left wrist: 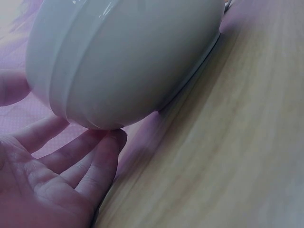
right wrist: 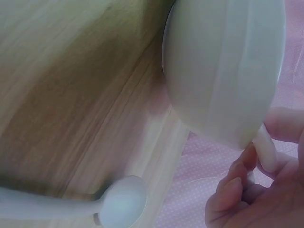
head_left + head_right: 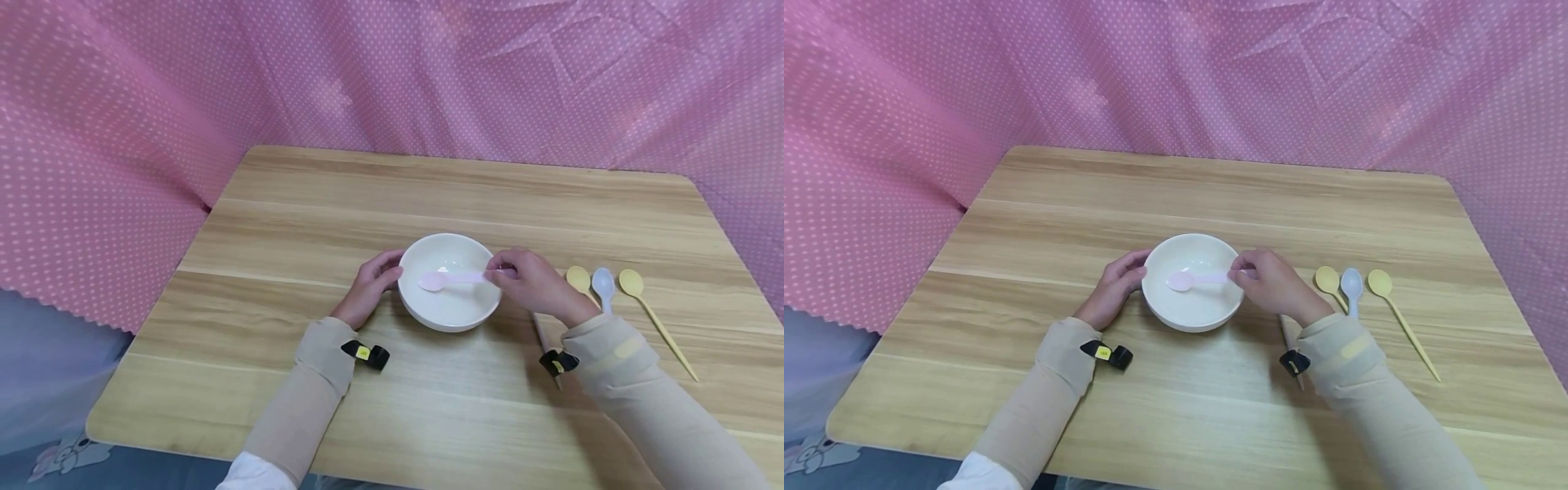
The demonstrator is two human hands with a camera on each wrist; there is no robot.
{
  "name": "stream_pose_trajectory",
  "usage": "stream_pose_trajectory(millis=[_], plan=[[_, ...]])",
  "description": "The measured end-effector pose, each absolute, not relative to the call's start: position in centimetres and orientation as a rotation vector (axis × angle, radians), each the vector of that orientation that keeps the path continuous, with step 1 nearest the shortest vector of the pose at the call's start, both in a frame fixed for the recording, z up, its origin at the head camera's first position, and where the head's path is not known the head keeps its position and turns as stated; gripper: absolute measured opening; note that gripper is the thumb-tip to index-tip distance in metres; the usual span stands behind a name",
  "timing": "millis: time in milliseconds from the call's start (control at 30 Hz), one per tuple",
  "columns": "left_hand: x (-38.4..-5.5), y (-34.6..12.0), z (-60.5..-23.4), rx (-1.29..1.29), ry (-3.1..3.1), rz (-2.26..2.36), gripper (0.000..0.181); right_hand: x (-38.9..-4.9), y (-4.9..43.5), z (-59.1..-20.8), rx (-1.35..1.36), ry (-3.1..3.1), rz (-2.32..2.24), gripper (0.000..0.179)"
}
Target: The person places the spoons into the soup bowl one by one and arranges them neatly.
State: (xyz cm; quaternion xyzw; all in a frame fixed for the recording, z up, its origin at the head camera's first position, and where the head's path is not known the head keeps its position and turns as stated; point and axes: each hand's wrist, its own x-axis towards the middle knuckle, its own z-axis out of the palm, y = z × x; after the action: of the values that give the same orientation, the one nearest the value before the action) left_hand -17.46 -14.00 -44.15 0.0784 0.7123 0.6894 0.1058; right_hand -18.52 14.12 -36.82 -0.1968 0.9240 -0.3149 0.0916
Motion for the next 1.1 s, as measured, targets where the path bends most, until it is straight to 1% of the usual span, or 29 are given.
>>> stream_pose_trajectory(millis=[367, 633, 800, 933, 1100], plan=[[-17.6, -13.7, -44.0, 0.201, 2.066, 2.005, 0.04, -18.4, 14.9, -37.5, -0.481, 2.724, -0.998, 0.021], [-16.3, -13.6, -41.4, 0.219, 2.093, 1.99, 0.041, -17.4, 16.4, -36.9, -0.341, 2.717, -1.03, 0.039], [-16.2, -13.7, -41.2, 0.21, 2.089, 2.0, 0.041, -17.0, 17.4, -37.1, -0.255, 2.656, -1.035, 0.047], [-16.2, -13.8, -41.2, 0.213, 2.092, 1.99, 0.041, -16.7, 18.3, -37.6, -0.22, 2.647, -1.017, 0.047], [-16.2, -13.7, -41.1, 0.208, 2.076, 2.005, 0.041, -16.2, 19.2, -38.3, -0.228, 2.679, -0.996, 0.042]])
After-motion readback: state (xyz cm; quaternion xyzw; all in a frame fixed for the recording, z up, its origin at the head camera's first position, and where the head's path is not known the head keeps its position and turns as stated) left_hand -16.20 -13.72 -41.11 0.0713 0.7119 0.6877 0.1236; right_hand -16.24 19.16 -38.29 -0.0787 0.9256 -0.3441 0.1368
